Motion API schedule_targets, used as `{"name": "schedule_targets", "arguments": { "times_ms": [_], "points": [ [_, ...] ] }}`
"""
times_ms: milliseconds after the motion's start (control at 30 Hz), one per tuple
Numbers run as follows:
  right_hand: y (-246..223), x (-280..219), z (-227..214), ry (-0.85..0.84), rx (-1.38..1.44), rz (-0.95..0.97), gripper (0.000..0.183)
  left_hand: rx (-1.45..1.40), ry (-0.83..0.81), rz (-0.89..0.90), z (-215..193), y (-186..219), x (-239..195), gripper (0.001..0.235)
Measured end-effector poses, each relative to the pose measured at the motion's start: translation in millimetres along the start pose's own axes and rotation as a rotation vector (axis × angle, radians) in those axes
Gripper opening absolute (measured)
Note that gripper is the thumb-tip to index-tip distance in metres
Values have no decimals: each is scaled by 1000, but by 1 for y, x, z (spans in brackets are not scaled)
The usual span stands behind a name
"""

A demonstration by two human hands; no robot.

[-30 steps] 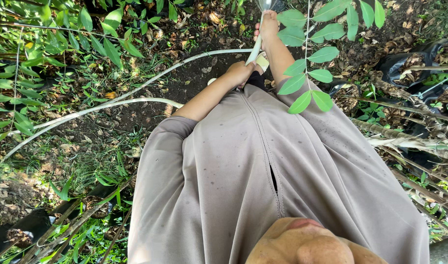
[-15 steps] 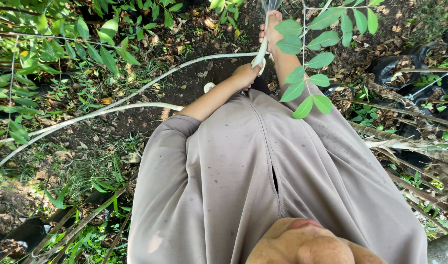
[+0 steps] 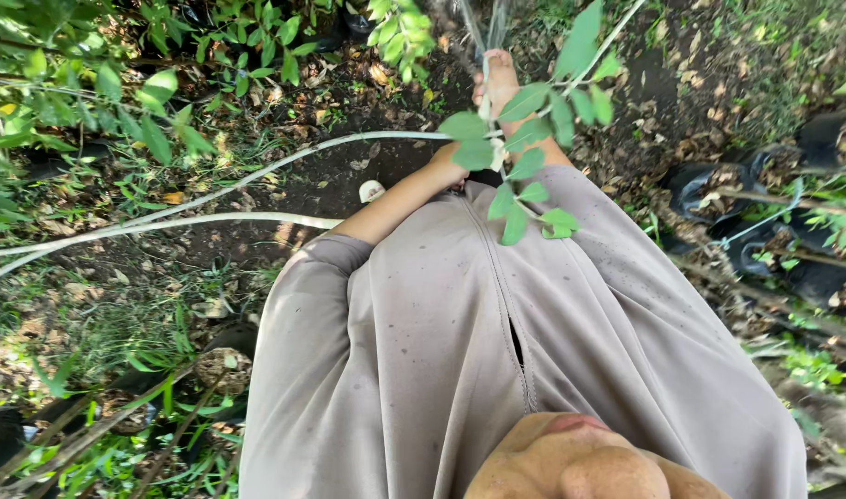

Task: The person waters a row of small potted plants in a nursery using a white hose. They hold the hose with both hands and direct the water stream at the base of the plants, moving along the row to cover multiple units.

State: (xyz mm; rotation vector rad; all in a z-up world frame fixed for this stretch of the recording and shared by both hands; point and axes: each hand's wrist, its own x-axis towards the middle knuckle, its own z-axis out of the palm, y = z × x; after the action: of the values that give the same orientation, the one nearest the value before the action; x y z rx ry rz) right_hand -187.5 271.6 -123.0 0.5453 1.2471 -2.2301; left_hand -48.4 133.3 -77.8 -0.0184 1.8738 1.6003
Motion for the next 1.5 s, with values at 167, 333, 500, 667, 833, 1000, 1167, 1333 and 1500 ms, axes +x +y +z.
{"name": "schedule_targets", "arguments": {
  "times_ms": [167, 333, 500, 667, 833, 1000, 1167, 1333, 1500],
  "points": [
    [-41, 17, -27, 8, -11, 99, 13, -58, 86, 96, 48, 11, 60, 54],
    [-91, 38, -48, -120, -64, 253, 20, -68, 505, -85, 82, 19, 94, 54],
    [-115, 54, -62, 65, -201, 170, 12, -77, 487, -100, 94, 33, 112, 54],
    [-113, 56, -70, 137, -282, 196, 15, -13, 409, -114, 94, 24, 115, 54],
    [-117, 65, -75, 146, -331, 197, 18, 108, 291, -79, 89, 13, 130, 55],
    [-133, 100, -101, -80, -285, 120, 17, 186, 311, -63, 97, 37, 161, 55],
    [-166, 153, -97, -425, -141, 397, 28, 249, 336, -110, 99, 85, 222, 55],
    [-212, 150, -110, -286, -298, 394, 22, 165, 465, -227, 123, 102, 284, 56],
    [-271, 137, -139, -282, -454, 418, 31, 65, 576, -379, 173, 139, 350, 60]
  ]
}}
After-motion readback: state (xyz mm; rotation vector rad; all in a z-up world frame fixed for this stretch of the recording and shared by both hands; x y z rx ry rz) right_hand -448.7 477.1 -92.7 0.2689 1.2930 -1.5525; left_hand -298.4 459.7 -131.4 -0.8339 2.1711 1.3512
